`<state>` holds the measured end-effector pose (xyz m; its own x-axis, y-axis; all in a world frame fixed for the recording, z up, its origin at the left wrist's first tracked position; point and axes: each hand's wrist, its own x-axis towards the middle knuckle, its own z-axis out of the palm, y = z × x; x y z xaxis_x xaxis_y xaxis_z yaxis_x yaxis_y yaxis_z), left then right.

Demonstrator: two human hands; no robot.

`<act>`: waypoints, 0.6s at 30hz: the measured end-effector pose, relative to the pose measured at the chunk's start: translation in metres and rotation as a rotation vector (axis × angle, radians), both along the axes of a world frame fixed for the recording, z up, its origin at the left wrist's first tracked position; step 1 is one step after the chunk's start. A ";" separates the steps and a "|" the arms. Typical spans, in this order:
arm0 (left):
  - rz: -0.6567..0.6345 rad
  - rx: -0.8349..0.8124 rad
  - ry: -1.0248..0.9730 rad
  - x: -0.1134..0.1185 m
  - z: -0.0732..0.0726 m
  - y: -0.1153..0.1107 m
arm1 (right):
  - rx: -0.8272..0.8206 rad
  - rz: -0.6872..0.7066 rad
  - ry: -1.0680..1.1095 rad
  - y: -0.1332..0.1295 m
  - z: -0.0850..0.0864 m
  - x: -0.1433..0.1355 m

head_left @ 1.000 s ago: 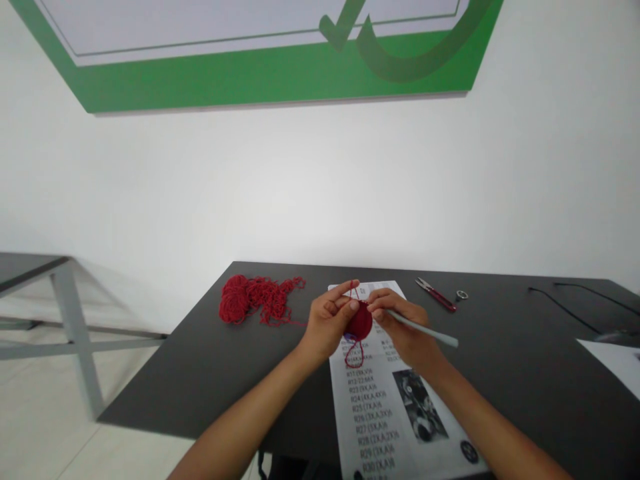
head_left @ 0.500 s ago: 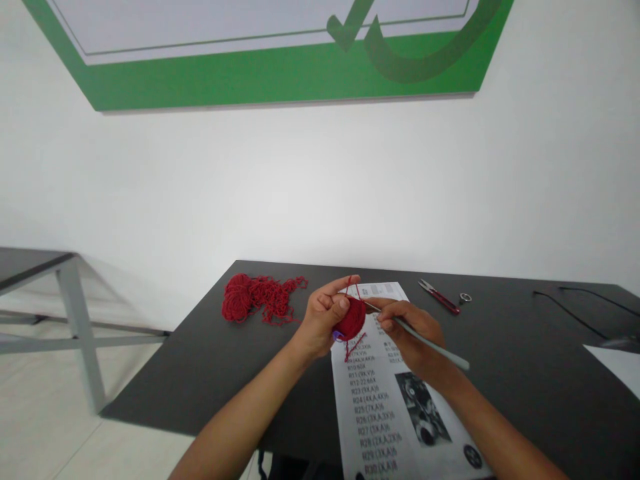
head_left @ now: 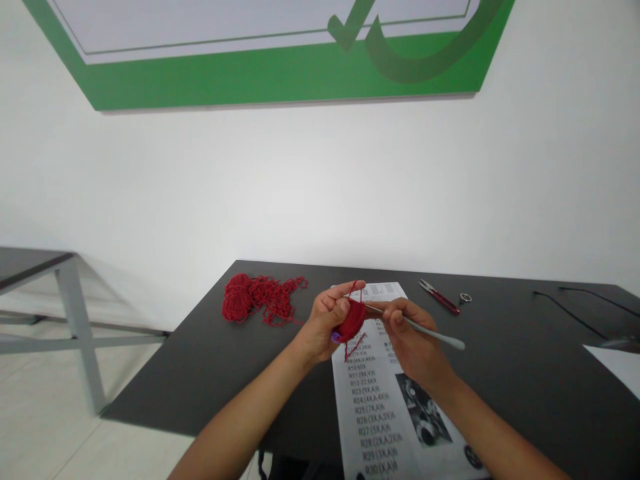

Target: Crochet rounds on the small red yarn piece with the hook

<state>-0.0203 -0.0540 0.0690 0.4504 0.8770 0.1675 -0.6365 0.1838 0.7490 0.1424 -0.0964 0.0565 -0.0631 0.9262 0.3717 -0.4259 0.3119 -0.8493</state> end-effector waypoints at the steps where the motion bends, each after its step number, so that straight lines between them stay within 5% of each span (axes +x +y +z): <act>1: 0.022 0.035 0.020 0.000 -0.001 0.001 | -0.014 0.000 0.021 -0.001 0.001 -0.001; 6: 0.068 0.112 0.103 0.000 -0.001 0.002 | -0.033 -0.027 0.032 -0.001 0.002 -0.003; 14: -0.032 -0.059 -0.046 0.000 0.001 -0.002 | -0.001 -0.057 -0.070 -0.003 -0.002 0.000; 18: -0.075 -0.086 -0.086 0.001 -0.004 -0.002 | -0.039 0.001 0.055 -0.003 0.006 -0.003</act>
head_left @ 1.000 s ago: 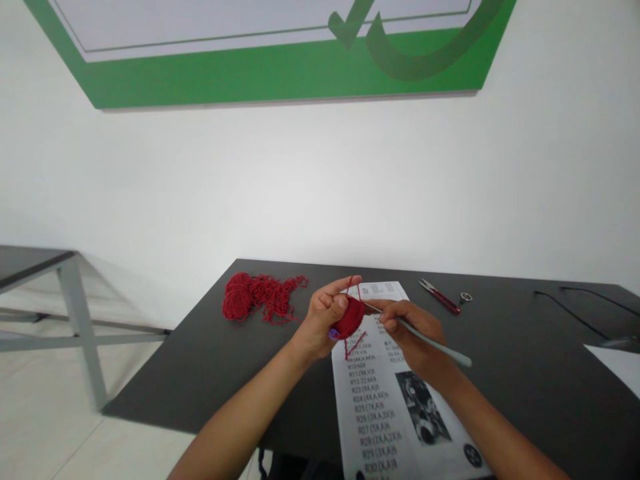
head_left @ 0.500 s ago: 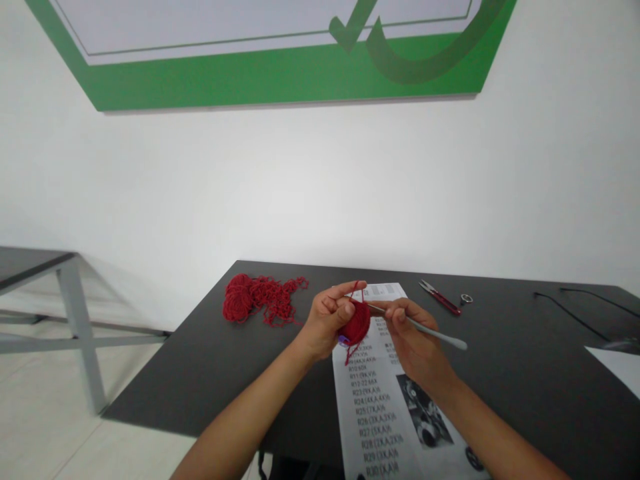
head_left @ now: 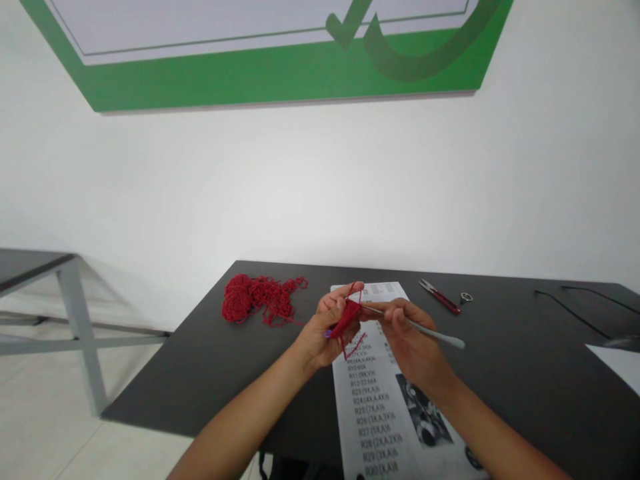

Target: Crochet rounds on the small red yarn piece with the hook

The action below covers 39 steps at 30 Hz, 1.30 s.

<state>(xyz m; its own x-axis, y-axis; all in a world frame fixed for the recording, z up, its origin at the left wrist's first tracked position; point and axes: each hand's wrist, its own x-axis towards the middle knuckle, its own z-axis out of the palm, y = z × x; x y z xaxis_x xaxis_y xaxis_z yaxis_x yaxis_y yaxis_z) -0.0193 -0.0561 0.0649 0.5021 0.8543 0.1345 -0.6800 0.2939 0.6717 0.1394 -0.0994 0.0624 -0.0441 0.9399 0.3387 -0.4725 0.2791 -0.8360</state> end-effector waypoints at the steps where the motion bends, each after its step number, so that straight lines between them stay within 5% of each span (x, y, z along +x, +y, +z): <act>1: -0.004 0.013 0.008 0.001 -0.001 0.000 | -0.021 0.014 0.042 0.001 0.002 -0.001; 7: 0.235 0.318 0.290 0.005 -0.001 0.002 | -0.155 0.030 0.251 0.012 -0.007 -0.003; 11: 0.551 0.598 0.649 0.005 -0.003 0.002 | -0.110 -0.099 0.185 0.019 -0.021 -0.003; 13: 0.598 0.667 0.740 0.007 -0.008 0.000 | -0.072 -0.199 0.081 0.019 -0.024 -0.002; 18: 0.515 0.560 0.684 0.014 -0.015 -0.005 | 0.127 -0.449 -0.344 0.013 -0.017 0.000; 22: 0.457 0.401 0.541 0.018 -0.011 -0.006 | 0.218 -0.556 -0.446 0.009 -0.011 -0.001; 27: 0.445 0.323 0.354 0.018 -0.006 -0.003 | 0.202 -0.540 -0.422 0.008 -0.012 0.000; 33: 0.153 0.013 0.092 0.019 -0.006 -0.009 | 0.057 -0.429 -0.217 0.012 -0.019 -0.001; 39: 0.217 0.149 0.154 0.017 -0.013 -0.002 | 0.010 -0.368 -0.076 0.015 -0.025 0.000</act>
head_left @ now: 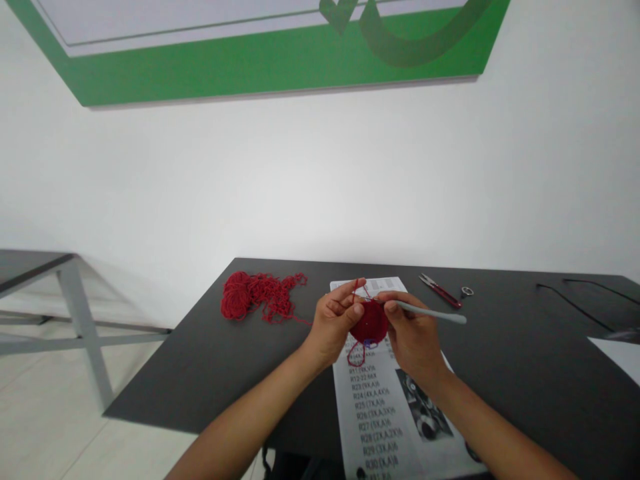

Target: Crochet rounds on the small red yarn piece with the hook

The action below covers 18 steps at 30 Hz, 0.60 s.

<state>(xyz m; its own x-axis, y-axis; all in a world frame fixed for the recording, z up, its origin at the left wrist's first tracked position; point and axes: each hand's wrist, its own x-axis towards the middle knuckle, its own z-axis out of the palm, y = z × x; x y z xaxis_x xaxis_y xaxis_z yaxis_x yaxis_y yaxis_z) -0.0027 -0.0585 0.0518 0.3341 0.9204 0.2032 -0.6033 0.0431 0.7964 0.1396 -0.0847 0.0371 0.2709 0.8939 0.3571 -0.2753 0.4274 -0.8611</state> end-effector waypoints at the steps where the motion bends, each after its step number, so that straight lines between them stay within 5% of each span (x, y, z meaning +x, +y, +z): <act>1: 0.019 0.032 0.031 -0.001 -0.001 0.002 | 0.008 -0.017 -0.024 0.000 0.001 0.001; 18: 0.130 0.178 0.188 -0.005 0.007 0.006 | 0.219 -0.314 -0.458 -0.010 0.022 0.007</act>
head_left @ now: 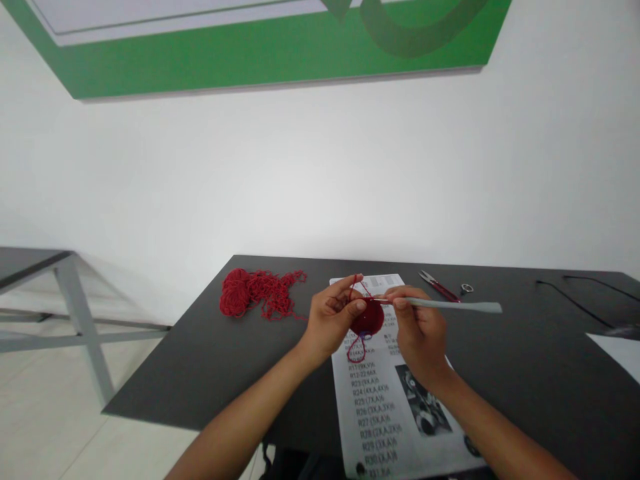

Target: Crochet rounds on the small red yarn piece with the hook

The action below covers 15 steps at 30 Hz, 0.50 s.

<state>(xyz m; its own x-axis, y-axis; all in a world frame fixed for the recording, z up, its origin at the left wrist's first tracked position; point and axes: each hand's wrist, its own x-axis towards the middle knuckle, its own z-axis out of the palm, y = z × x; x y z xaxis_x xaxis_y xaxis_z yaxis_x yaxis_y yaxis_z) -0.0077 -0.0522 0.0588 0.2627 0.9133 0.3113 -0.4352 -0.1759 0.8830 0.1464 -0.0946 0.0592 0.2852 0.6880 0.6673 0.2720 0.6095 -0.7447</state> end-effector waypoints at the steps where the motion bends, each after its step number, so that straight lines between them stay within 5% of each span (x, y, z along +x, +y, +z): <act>1: 0.001 0.004 0.005 0.000 0.000 0.000 | 0.009 -0.006 -0.016 0.000 0.000 0.000; 15: 0.145 0.169 0.191 -0.002 -0.007 0.004 | 0.132 0.059 -0.255 0.006 -0.004 0.009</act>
